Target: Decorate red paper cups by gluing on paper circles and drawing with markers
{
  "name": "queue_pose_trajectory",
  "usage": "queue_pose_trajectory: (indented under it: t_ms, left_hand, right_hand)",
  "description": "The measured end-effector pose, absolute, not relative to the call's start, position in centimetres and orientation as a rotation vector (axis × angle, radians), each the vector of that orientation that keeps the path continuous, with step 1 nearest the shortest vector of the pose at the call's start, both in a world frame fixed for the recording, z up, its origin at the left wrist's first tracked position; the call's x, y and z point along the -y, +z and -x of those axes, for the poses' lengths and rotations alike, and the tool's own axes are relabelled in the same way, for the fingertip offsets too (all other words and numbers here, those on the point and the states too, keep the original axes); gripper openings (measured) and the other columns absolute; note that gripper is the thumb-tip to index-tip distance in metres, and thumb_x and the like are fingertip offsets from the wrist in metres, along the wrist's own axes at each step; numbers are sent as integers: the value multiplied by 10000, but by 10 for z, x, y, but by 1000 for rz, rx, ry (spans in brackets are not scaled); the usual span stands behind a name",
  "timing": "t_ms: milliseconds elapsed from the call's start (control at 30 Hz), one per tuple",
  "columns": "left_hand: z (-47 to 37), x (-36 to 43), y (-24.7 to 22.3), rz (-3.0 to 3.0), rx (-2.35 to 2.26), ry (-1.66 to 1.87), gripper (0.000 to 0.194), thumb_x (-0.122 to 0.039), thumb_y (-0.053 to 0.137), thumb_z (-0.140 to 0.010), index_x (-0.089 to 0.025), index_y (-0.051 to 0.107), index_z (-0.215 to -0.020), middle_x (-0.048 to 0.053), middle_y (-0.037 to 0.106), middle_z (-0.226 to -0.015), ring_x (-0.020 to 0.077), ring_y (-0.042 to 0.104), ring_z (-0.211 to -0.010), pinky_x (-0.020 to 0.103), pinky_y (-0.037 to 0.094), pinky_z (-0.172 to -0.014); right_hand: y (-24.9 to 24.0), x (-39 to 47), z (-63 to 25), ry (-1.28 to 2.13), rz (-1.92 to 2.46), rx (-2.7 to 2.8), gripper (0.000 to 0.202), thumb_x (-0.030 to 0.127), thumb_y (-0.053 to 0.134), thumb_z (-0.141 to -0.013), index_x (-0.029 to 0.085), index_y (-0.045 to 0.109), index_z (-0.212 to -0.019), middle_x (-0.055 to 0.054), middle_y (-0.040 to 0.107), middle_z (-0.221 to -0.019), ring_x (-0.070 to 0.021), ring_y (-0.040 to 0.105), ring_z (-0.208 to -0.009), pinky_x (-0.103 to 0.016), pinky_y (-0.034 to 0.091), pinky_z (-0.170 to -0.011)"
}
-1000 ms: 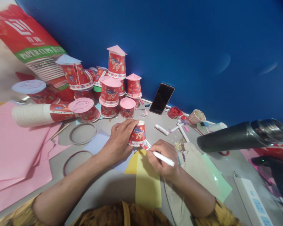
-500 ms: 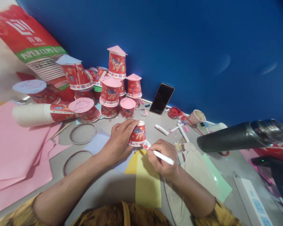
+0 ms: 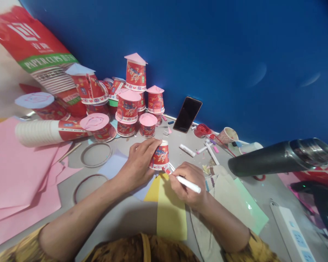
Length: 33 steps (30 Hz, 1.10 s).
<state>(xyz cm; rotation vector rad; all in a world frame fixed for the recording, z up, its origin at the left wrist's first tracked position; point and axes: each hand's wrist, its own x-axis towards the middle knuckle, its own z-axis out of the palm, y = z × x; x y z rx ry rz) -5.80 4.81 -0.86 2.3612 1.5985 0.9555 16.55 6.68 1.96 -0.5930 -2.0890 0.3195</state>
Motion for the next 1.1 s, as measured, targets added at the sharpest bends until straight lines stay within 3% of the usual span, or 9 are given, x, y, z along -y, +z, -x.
queue_pose_trajectory:
  t_ms: [633, 800, 1100]
  left_hand:
    - [56, -48, -7, -2345, -1611, 972, 714, -164, 629, -934, -171, 375, -1601, 238, 575, -1553, 386, 536, -1464, 534, 413, -1149]
    - [56, -48, -6, -2332, -1601, 953, 694, -235, 640, -965, -190, 374, -1604, 231, 570, -1562, 390, 532, -1468, 537, 412, -1152]
    - [57, -48, -7, -2332, -1595, 965, 748, -193, 646, -938, -214, 362, -1629, 219, 573, -1562, 396, 535, -1463, 549, 415, -1152]
  right_hand:
    - [20, -67, -165, 307, 614, 2070, 129, 181, 625, -1006, 236, 632, -889, 1, 701, -670, -154, 617, -554, -302, 486, -565]
    - [22, -67, -166, 281, 626, 2059, 123, 168, 638, -999, 235, 635, -895, 3, 703, -677, -154, 625, -558, -298, 484, -565]
    - [21, -67, -165, 279, 621, 2062, 121, 172, 631, -999, 239, 629, -897, 6, 699, -670, -153, 615, -550, -300, 482, -562]
